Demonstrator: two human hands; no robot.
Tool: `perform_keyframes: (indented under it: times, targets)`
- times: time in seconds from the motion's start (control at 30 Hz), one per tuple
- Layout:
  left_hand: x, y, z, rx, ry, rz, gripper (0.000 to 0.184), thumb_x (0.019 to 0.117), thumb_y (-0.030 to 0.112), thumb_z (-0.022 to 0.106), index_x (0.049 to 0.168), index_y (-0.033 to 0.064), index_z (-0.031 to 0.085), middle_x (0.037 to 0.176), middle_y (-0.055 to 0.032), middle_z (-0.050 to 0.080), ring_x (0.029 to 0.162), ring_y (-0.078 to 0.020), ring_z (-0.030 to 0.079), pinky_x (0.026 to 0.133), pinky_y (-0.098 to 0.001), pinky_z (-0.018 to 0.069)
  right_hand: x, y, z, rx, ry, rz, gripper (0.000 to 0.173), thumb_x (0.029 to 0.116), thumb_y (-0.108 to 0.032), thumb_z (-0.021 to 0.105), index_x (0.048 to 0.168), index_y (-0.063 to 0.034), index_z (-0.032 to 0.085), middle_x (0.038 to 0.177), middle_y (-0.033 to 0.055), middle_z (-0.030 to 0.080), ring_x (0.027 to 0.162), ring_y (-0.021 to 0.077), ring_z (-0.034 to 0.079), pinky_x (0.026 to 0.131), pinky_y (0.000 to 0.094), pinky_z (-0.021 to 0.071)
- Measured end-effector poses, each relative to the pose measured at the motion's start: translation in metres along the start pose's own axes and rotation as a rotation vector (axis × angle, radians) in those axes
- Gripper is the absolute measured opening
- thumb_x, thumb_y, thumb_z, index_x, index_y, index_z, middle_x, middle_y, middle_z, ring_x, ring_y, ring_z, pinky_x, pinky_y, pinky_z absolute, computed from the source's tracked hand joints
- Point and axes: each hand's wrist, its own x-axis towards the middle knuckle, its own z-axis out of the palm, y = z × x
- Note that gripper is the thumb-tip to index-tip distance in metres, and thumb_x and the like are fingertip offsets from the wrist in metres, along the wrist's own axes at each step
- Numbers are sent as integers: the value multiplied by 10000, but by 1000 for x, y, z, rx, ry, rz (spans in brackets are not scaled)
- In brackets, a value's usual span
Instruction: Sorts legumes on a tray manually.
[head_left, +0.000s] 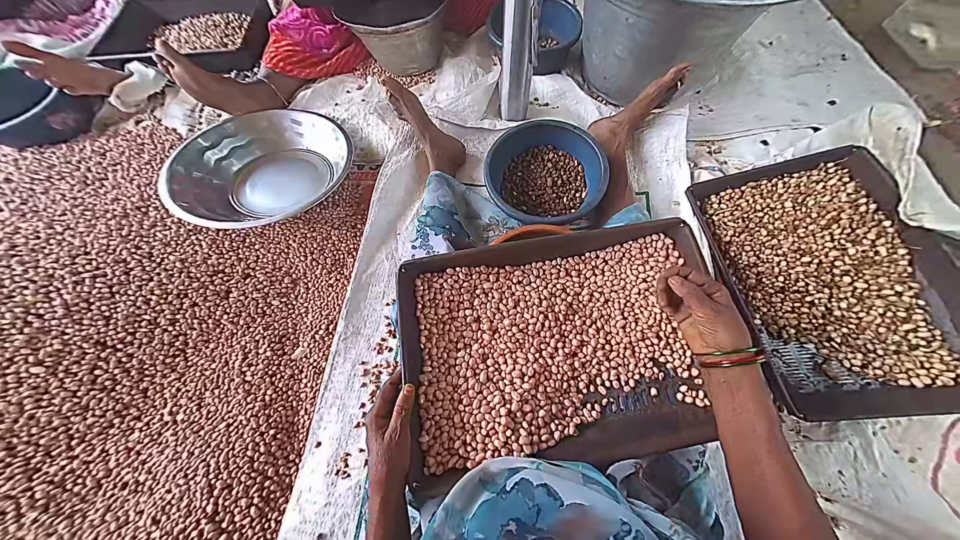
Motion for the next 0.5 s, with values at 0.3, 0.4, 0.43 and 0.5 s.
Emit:
perform_keyframes:
  times: [0.3,0.4,0.43,0.5]
  targets:
    - [0,-4,-1,317,29,84,415,1011,213,468,1229,-92,645,1157,-180,691,1001,-78,651,887,-228,504,-14,24,13,-417,-265,-173,123,929,-62,610,987,-53,718,887,-60,710,752,-25,640,731,143,544]
    - [-1,9,-1,485,24,102,371,1010,159,516,1212,-111,669,1229,-288,673,1185,-408,643,1035,-536,475,-28,38,36,-890,-429,-489,311,930,-195,556,986,20,774,1012,177,767,914,311,739,803,466,571]
    - [2,18,0,563,1,70,349,1022,156,536,1207,-104,677,1242,-285,669,1201,-443,627,1047,-582,455,-32,42,43,-941,-499,-550,308,929,-170,554,986,41,771,1044,234,752,968,423,733,829,574,568]
    - [19,46,5,748,-101,-26,344,1039,195,527,1230,-49,677,1333,-228,636,1268,-407,586,1069,-576,426,-36,37,58,-956,-715,-566,253,945,-85,587,1035,82,754,1116,311,714,1059,525,684,917,654,522]
